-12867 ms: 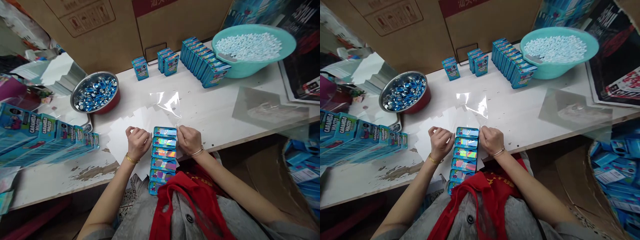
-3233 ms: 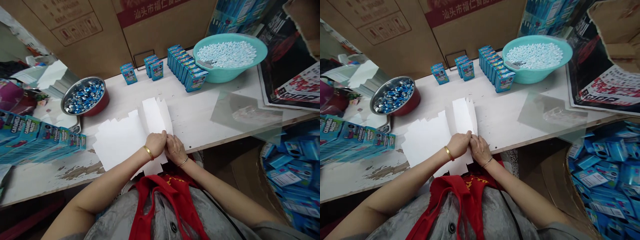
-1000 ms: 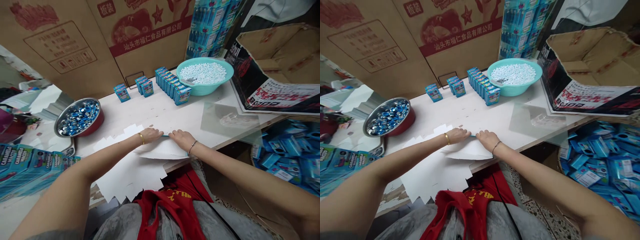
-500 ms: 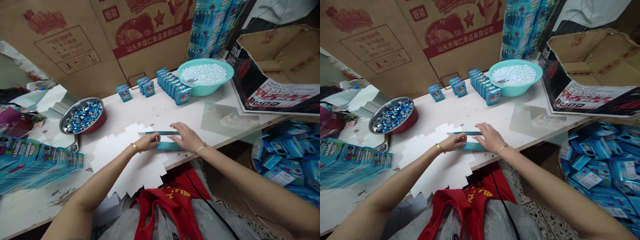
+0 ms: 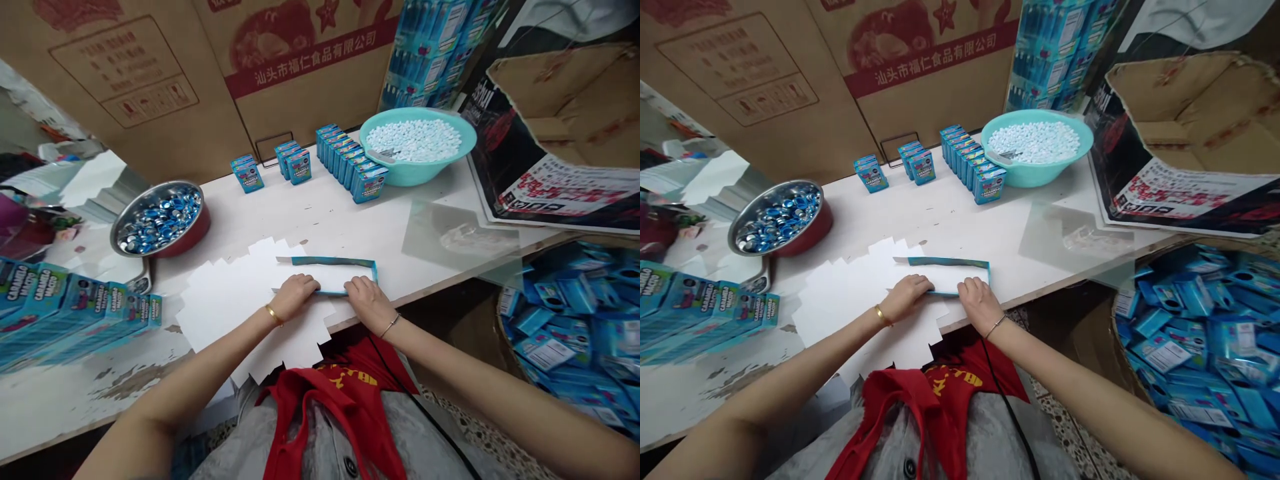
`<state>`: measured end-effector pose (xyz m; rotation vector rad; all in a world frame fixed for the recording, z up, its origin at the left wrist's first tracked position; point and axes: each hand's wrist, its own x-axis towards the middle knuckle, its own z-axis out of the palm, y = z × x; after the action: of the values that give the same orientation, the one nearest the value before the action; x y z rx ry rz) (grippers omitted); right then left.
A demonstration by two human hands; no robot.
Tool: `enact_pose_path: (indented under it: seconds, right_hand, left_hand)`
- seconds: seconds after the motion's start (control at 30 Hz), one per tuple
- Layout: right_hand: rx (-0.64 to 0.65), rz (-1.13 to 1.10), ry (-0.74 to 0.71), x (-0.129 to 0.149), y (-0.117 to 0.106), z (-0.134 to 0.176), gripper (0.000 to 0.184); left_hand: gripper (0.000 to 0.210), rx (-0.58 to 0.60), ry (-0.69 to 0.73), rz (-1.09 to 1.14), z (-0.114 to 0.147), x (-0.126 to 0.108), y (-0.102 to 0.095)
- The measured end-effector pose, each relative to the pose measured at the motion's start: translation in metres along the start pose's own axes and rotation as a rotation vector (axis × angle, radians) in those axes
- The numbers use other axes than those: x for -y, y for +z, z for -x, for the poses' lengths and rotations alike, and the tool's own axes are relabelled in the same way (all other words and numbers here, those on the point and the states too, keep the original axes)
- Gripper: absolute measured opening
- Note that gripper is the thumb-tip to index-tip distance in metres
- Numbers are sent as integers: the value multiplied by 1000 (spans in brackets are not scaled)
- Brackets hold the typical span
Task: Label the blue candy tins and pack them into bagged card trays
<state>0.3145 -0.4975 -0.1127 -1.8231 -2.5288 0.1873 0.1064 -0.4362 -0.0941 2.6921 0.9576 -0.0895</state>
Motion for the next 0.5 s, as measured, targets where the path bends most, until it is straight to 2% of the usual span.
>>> enact_pose_path:
  seconds: [0.13,0.3,0.4,0.5]
  right_hand:
    - [199,-53,11,-3,-14,-12,23]
    - [393,-91,-13,-11,-32,-30,28]
    - [486,-99,-35,-15,-40,-39,31]
    - [538,-104,-51,-16,-44,-43,30]
  left_hand:
    - [19,61,15,164,-9,15,-8]
    - [23,240,40,304,-24,26,-22]
    - [23,322,37,310,-33,26,-27]
    - [21,341,15,270,-37,22,-28]
